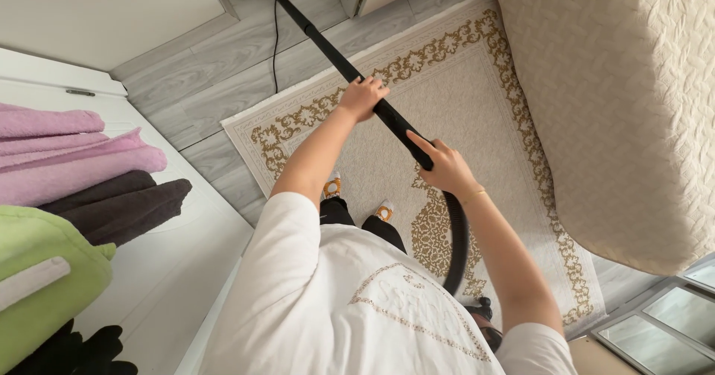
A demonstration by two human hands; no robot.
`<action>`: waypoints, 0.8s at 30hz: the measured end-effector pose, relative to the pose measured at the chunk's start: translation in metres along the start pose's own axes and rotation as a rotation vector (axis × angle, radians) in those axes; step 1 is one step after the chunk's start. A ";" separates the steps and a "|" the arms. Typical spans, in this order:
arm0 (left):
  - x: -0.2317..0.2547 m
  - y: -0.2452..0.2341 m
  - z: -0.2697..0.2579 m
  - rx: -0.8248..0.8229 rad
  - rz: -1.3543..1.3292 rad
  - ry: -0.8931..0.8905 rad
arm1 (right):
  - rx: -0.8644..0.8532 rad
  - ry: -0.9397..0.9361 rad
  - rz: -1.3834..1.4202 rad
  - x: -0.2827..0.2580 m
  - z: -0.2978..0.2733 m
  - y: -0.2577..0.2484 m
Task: The person is vacuuming a patterned rug in a bedroom.
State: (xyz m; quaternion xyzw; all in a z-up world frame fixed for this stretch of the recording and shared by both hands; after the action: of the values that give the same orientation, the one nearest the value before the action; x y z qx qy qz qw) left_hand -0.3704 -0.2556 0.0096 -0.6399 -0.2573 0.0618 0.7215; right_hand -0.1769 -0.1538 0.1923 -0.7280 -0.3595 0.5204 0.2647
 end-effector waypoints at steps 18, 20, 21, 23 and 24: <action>-0.035 0.025 -0.072 0.162 -0.120 -0.343 | -0.082 0.153 0.101 -0.038 0.034 0.068; -0.027 -0.004 -0.076 0.110 -0.146 -0.359 | -0.063 0.105 0.109 -0.028 0.037 0.068; -0.020 -0.016 -0.081 0.052 -0.165 -0.375 | -0.044 0.055 0.126 -0.024 0.035 0.069; 0.002 0.003 -0.088 0.050 -0.193 -0.394 | -0.023 0.053 0.098 0.000 0.023 0.089; 0.012 0.011 -0.086 0.048 -0.218 -0.415 | -0.003 0.047 0.072 0.015 0.020 0.094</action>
State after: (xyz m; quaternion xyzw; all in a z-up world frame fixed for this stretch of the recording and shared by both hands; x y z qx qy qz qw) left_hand -0.3188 -0.3254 -0.0019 -0.5645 -0.4661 0.1198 0.6706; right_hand -0.1695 -0.1985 0.1063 -0.7527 -0.3276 0.5118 0.2533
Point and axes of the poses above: each hand's wrist, its own z-axis towards the middle knuckle, its own y-axis out of the palm, x = y × z, the point moved 5 cm from there along z, towards the middle knuckle, and after that the axes turned 8 degrees about z, right-handed, at the moved point
